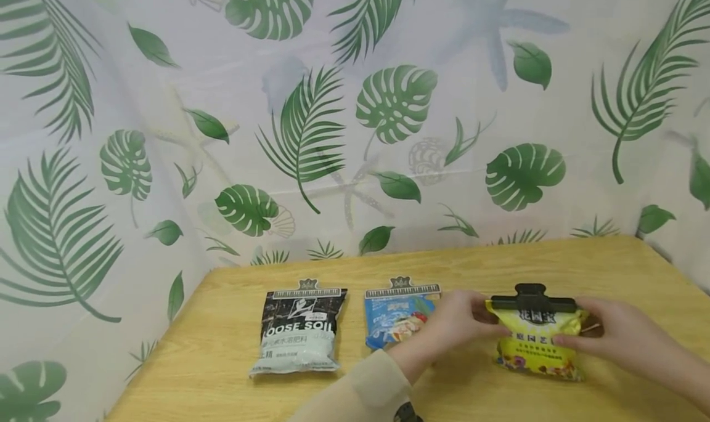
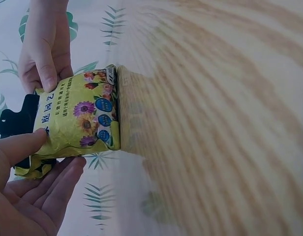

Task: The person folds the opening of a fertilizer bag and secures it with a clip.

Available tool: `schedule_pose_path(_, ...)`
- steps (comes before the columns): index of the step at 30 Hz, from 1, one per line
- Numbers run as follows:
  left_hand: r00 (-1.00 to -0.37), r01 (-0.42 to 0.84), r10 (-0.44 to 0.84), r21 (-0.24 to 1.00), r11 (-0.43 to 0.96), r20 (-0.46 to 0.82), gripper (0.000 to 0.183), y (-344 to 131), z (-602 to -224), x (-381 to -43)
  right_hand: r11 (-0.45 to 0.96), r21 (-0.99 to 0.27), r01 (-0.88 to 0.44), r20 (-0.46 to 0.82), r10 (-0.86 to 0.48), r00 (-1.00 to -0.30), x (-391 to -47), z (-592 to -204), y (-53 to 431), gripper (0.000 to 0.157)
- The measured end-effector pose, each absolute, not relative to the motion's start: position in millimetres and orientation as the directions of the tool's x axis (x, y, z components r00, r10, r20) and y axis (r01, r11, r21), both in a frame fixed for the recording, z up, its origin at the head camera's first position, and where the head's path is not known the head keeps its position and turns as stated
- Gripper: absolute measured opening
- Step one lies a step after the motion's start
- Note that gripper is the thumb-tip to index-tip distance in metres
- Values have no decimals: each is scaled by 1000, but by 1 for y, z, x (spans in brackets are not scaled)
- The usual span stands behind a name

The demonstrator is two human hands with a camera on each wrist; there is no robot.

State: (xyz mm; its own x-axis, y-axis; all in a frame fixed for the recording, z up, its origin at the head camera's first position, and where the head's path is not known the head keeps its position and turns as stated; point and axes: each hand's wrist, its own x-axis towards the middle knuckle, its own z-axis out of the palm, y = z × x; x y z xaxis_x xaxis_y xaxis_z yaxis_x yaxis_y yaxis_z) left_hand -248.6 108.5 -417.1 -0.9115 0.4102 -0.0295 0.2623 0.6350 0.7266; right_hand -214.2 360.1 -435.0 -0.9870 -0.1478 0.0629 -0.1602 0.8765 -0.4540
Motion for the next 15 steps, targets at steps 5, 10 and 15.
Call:
schedule_pose_path(5,-925,223,377,743,631,-42,25,112,-420,-249,879,-454,-147,38,-146,-989,-213,-435,360,90)
schedule_pose_path(10,-925,212,377,772,599,-38,17,111,-420,-249,889,-435,-145,56,-134,-989,-215,-435,359,94)
schedule_pose_path(15,-926,212,375,785,582,-29,15,111,-420,-247,885,-443,-140,63,-125,-990,-217,-437,360,97)
